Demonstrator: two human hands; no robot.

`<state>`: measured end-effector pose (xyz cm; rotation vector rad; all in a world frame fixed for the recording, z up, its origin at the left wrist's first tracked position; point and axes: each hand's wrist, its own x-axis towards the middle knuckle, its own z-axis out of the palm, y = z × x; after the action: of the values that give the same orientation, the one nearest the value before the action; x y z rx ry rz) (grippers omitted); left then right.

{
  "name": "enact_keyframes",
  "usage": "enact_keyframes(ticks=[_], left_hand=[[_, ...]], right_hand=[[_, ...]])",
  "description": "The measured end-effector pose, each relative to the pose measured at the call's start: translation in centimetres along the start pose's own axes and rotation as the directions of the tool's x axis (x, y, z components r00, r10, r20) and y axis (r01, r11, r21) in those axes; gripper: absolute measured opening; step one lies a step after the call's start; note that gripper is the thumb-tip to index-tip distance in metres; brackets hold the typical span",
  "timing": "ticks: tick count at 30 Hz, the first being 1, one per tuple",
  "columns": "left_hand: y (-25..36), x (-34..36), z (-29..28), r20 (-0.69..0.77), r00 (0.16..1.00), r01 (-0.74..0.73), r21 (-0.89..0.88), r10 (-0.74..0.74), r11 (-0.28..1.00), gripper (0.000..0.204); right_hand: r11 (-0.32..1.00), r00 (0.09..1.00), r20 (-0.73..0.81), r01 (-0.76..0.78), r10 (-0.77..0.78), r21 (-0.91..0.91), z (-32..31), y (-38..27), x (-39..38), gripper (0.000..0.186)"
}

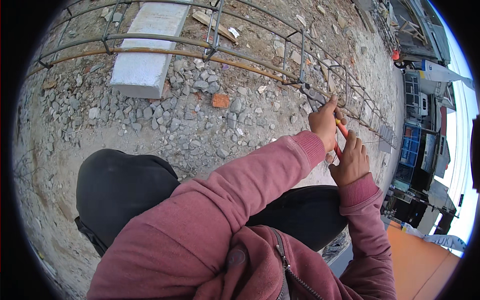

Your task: The person secures a rebar frame by wrapping tie wires around the metal joints by hand, twisting and tightening them using pliers, and picking up additional wires from the ground to tie more joints.

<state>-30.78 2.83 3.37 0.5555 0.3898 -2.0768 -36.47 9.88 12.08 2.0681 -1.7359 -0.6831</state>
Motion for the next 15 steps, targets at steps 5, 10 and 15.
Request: enact_keyframes(ticks=[5, 10, 15], left_hand=[[-1.4, 0.1, 0.4, 0.113, 0.987, -0.098, -0.117, 0.111, 0.988, 0.029], [0.7, -1.2, -3.1, 0.481, 0.872, 0.223, -0.215, -0.096, 0.951, 0.030], [1.1, -0.4, -4.7, 0.660, 0.732, 0.334, -0.133, -0.168, 0.933, 0.040]], right_hand=[[0.910, 0.993, 0.116, -0.051, 0.003, 0.411, 1.3, 4.4, 1.5, 0.047], [0.227, 0.542, 0.804, -0.774, -0.245, 0.591, -0.2, 0.4, 1.1, 0.035], [-0.153, 0.426, 0.786, -0.903, -0.448, 0.402, 1.4, -0.3, 0.4, 0.030]])
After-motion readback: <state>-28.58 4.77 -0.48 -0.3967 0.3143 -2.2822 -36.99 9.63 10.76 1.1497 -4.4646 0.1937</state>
